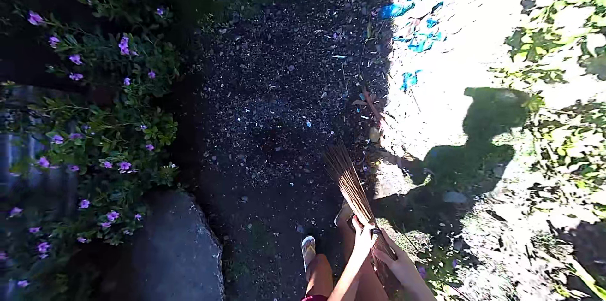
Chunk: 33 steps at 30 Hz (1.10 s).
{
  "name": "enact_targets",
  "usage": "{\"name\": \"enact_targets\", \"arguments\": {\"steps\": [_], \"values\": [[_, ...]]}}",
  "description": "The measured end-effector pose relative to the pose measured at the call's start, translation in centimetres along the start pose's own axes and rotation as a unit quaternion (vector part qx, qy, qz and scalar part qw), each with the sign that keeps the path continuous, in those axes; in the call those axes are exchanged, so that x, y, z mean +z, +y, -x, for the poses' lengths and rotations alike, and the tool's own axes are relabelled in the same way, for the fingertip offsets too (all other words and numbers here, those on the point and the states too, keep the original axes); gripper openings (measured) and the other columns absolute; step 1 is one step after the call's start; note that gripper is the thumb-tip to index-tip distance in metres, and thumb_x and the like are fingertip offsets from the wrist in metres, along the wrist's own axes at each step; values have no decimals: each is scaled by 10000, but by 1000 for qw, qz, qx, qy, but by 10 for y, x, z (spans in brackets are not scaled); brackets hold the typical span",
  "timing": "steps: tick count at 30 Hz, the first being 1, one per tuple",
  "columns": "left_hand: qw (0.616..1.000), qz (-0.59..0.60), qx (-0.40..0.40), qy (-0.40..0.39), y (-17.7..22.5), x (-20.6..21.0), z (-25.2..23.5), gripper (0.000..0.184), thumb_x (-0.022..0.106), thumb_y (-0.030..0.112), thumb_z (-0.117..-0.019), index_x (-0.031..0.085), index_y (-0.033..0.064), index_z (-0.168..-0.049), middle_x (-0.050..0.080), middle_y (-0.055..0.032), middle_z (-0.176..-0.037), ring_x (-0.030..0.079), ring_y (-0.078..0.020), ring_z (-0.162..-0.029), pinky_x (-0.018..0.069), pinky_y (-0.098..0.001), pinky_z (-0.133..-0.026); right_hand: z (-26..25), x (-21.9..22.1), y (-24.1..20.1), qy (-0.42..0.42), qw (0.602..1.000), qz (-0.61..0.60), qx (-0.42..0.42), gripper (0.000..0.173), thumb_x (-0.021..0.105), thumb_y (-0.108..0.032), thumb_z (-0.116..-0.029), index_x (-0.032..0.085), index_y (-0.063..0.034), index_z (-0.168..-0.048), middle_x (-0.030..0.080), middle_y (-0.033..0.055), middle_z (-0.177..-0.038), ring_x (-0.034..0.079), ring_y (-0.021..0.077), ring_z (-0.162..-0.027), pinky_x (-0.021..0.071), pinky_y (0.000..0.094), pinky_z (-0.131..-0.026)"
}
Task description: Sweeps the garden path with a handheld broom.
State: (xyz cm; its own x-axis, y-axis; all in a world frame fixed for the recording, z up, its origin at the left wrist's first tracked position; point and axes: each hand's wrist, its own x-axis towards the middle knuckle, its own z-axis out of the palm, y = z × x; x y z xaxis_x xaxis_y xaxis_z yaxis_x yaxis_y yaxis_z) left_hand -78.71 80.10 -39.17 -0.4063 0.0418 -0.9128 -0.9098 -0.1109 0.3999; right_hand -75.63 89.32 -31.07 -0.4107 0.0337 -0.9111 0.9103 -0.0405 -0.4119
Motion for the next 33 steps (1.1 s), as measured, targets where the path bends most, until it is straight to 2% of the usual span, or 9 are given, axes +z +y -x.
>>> {"name": "enact_targets", "arguments": {"steps": [4,9,12,14,17,25,29,31,33], "values": [[983,-107,38,-145,68,57,-29,624,400,1,-1044,64,-93,-1561,295,-364,-1536,469,-311,-1312,414,-378,-1074,-40,-24,-38,115,992,-2,-41,744,595,-89,-996,176,12,-1602,363,329,-1554,424,434,-1414,323,534,-1164],[979,-173,-53,-90,194,113,103,499,389,-57,-1037,312,-64,-1530,491,-262,-1458,547,-249,-1262,424,-340,-1071,-8,-31,-13,217,966,19,-138,852,597,-176,-918,140,50,-1600,373,357,-1534,483,471,-1351,385,570,-1098],[979,-111,-53,-165,85,88,80,726,435,39,-1037,-19,-37,-1599,271,-352,-1571,448,-358,-1371,409,-423,-1106,54,-53,-15,119,992,-30,-16,796,550,-72,-946,113,37,-1603,306,353,-1568,471,403,-1367,380,520,-1122],[986,-76,-114,-96,18,83,73,788,496,86,-1031,-37,12,-1607,270,-349,-1572,436,-400,-1373,407,-487,-1104,75,-66,-16,67,993,-63,77,711,492,-32,-981,141,44,-1595,311,347,-1561,505,357,-1323,416,469,-1094],[973,-100,-206,-38,-17,80,55,769,507,132,-1041,1,27,-1610,328,-329,-1546,449,-394,-1352,411,-506,-1086,58,-72,-9,38,981,-93,164,626,468,-81,-1035,201,12,-1593,367,306,-1541,507,341,-1313,421,473,-1077],[966,-179,-91,-166,61,126,-37,679,462,115,-1064,75,-11,-1607,254,-295,-1611,356,-359,-1451,329,-466,-1172,-27,-80,-42,170,981,-99,-5,645,546,-97,-1021,252,32,-1580,363,300,-1564,440,368,-1408,342,479,-1155],[966,-177,-87,-166,41,103,-30,698,463,101,-1055,59,14,-1617,184,-272,-1646,307,-340,-1484,291,-451,-1194,-13,-59,-19,167,983,-78,-5,700,576,-96,-996,227,8,-1593,387,306,-1550,468,405,-1385,352,519,-1141],[962,-162,-18,-221,23,83,-40,712,480,120,-1047,65,-13,-1610,204,-319,-1621,351,-362,-1457,339,-448,-1167,-16,-53,-15,166,983,-76,-14,724,582,-107,-988,208,12,-1596,397,318,-1537,476,421,-1373,357,533,-1135],[924,-201,78,-315,56,76,-35,666,427,108,-1052,71,-119,-1568,257,-406,-1554,428,-376,-1402,422,-403,-1105,-28,-53,-27,166,983,-80,-23,728,580,-113,-1001,188,1,-1604,396,317,-1537,479,417,-1370,363,529,-1129]]}}
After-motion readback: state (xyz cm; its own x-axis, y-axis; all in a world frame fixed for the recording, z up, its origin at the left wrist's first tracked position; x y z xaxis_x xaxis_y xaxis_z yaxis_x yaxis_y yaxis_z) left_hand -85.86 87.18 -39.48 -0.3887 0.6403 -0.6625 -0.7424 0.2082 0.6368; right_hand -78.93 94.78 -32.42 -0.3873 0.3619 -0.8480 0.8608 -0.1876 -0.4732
